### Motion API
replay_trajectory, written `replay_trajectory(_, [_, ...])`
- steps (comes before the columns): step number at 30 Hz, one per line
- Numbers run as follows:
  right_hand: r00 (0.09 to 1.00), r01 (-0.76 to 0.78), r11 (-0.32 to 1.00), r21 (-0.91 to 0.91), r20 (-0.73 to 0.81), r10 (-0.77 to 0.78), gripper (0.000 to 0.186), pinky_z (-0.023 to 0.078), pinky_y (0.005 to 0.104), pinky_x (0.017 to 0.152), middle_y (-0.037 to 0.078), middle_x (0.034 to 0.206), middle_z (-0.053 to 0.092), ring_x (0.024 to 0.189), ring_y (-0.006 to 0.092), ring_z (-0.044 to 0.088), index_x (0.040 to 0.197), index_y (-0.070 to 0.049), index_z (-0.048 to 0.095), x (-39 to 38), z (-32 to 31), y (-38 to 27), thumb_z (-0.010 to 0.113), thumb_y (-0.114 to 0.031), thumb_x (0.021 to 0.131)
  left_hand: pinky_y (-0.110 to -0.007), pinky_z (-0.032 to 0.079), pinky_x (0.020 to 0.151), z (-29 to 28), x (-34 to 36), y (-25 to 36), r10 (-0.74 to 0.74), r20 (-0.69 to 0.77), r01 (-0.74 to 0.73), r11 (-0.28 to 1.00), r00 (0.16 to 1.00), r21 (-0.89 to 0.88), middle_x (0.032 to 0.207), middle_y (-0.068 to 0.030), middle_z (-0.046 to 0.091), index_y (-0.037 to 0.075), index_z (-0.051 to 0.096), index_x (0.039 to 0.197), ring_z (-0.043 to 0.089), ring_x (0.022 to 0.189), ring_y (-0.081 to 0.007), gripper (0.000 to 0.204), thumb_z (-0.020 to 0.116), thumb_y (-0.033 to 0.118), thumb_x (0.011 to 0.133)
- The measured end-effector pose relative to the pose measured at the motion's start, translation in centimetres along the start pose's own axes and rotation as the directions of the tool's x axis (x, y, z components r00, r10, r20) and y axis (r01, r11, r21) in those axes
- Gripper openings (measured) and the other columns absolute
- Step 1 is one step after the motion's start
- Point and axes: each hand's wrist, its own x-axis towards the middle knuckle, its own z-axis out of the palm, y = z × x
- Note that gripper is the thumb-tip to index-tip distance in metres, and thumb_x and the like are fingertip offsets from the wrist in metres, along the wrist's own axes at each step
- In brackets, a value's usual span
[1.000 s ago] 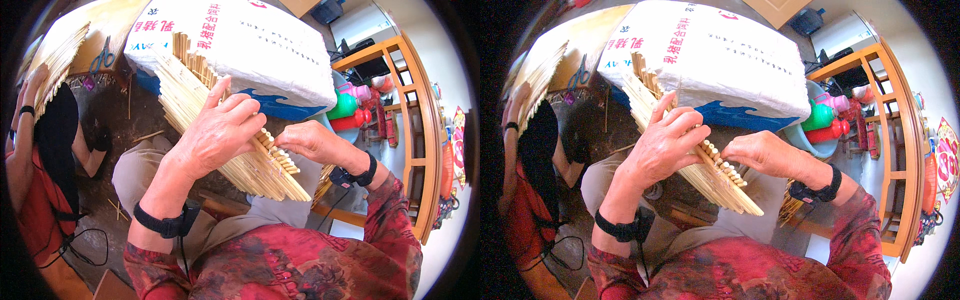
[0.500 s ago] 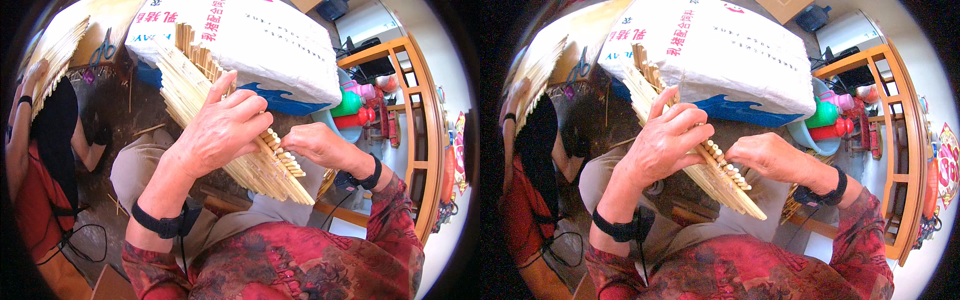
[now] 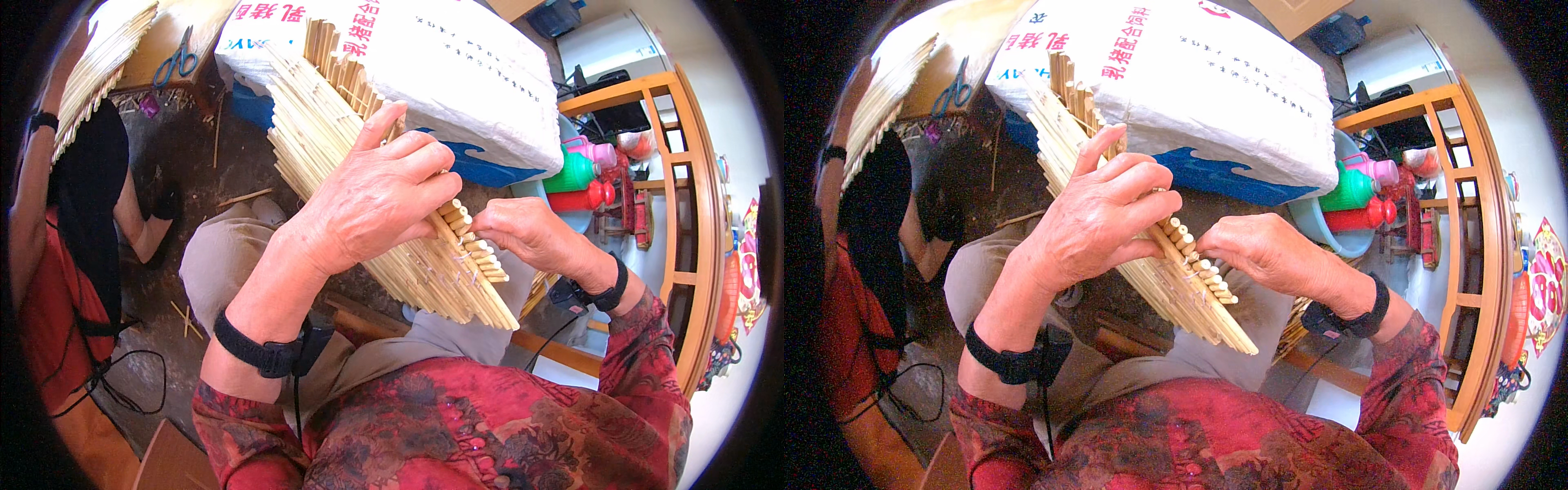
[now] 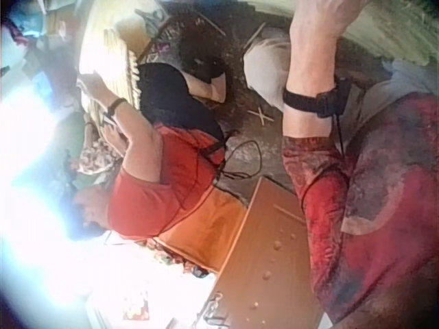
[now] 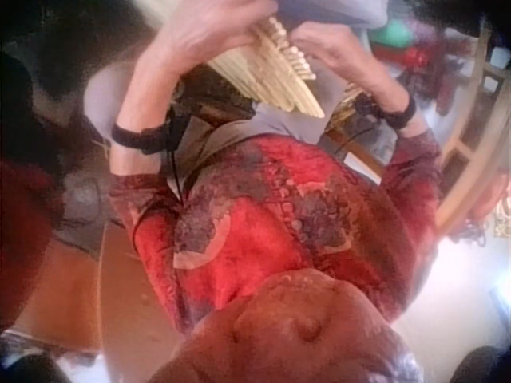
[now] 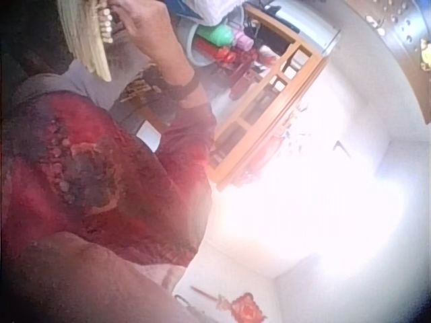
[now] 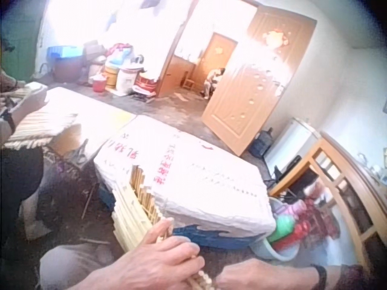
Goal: The person weaves a bamboo mat by threading a cord through multiple wooden slats, aligning them together and securing the edges by hand.
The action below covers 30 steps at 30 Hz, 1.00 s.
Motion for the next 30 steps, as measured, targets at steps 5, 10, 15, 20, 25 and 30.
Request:
replay_trajectory(5, [1.0, -0.013, 1.0, -0.001, 0.01, 0.013, 0.012, 0.049, 0.0361, 0.067, 0.012, 0.084, 0.059, 0.078, 0.0296, 0.061, 0.097, -0.004, 0.058, 0.1, 0.0, -0.2, 0.058, -0.008, 0.086, -0.047, 0.024, 0.108, 0.2, -0.2, -0.2, 0.001, -0.005, -0.001, 1.0, 1.0, -0.007, 0.098, -0.0016, 0.053, 0.012, 0.058, 0.096, 0.053, 0.103, -0.02, 0.048, 0.078, 0.018, 0.053])
replay_trajectory(10, [1.0, -0.011, 1.0, -0.009, 0.01, 0.011, 0.012, 0.049, 0.036, 0.067, 0.012, 0.084, 0.059, 0.079, 0.0295, 0.061, 0.097, -0.003, 0.058, 0.1, -0.2, -0.3, 0.058, -0.008, 0.086, -0.047, 0.024, 0.108, 0.1, -0.1, -0.1, 0.008, -0.01, -0.008, 1.0, 1.0, 0.004, 0.098, -0.0013, 0.053, 0.012, 0.059, 0.096, 0.053, 0.103, -0.0201, 0.047, 0.078, 0.019, 0.054])
replay_trajectory(15, [1.0, -0.024, 1.0, 0.006, 0.015, 0.024, 0.012, 0.049, 0.0359, 0.067, 0.012, 0.083, 0.059, 0.078, 0.0295, 0.061, 0.096, -0.003, 0.058, 0.2, -0.3, -0.4, 0.058, -0.007, 0.085, -0.048, 0.023, 0.108, 0.1, -0.1, -0.1, 0.009, -0.009, -0.009, 1.0, 1.0, 0.001, 0.098, -0.0021, 0.053, 0.012, 0.058, 0.095, 0.052, 0.103, -0.0208, 0.045, 0.077, 0.019, 0.055])
replay_trajectory(20, [0.999, 0.035, 0.999, -0.027, 0.012, -0.034, 0.01, 0.048, 0.0357, 0.063, 0.011, 0.077, 0.056, 0.072, 0.0288, 0.059, 0.093, -0.004, 0.059, 0.4, -0.4, -0.2, 0.06, -0.009, 0.084, -0.049, 0.022, 0.108, -0.1, -0.3, -0.1, 0.009, 0.011, -0.008, 1.0, 1.0, -0.02, 0.098, -0.0028, 0.053, 0.011, 0.058, 0.094, 0.052, 0.104, -0.0213, 0.043, 0.077, 0.019, 0.056])
replay_trajectory(25, [0.981, 0.182, 0.964, -0.194, -0.024, -0.19, 0.009, 0.047, 0.0359, 0.062, 0.009, 0.077, 0.054, 0.073, 0.0271, 0.057, 0.089, -0.007, 0.061, 1.0, -0.7, -0.7, 0.061, -0.014, 0.084, -0.05, 0.02, 0.11, -0.6, -0.5, 0.6, -0.035, 0.044, 0.038, 0.997, 0.998, -0.07, 0.1, -0.0029, 0.054, 0.011, 0.058, 0.092, 0.052, 0.107, -0.0215, 0.042, 0.078, 0.017, 0.056])
replay_trajectory(30, [0.992, 0.064, 0.992, 0.11, -0.118, -0.05, 0.012, 0.047, 0.0326, 0.065, 0.009, 0.083, 0.059, 0.075, 0.0262, 0.058, 0.092, -0.003, 0.063, 0.8, -0.4, -0.4, 0.065, -0.008, 0.082, -0.051, 0.018, 0.111, -1.7, -1.2, 1.2, -0.048, 0.091, 0.053, 0.997, 0.995, -0.056, 0.104, -0.0034, 0.056, 0.01, 0.059, 0.094, 0.052, 0.111, -0.0218, 0.044, 0.079, 0.016, 0.055])
